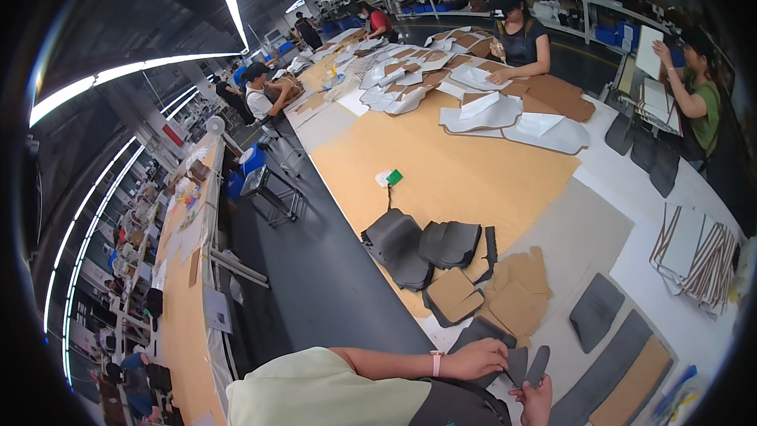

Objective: The person assembles grey leather pieces by hand, aligning them onto cardboard templates on a workshop table.

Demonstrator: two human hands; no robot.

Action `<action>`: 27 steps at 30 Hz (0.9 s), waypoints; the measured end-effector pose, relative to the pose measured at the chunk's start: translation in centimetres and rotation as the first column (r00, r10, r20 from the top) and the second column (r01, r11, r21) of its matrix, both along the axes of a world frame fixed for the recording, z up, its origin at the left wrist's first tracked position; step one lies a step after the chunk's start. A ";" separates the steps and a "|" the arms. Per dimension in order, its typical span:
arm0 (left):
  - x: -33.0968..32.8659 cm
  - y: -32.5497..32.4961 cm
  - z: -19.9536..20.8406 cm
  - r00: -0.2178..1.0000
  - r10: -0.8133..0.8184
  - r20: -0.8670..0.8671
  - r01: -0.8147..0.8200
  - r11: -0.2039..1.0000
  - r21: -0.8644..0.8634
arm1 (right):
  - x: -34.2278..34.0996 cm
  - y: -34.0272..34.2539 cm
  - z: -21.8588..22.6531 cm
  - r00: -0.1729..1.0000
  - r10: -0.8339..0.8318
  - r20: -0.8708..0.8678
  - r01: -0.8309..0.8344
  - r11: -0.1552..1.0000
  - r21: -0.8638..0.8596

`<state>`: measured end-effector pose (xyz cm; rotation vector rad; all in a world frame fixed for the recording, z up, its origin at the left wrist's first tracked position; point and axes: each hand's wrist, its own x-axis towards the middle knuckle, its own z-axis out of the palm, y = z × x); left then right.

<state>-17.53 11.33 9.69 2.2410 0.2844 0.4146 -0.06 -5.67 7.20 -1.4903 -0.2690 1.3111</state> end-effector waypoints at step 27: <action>19.4 3.5 -3.9 0.994 0.051 -0.101 -0.076 0.962 -0.262 | 11.7 3.2 -3.0 0.658 -0.536 0.529 0.509 0.834 0.213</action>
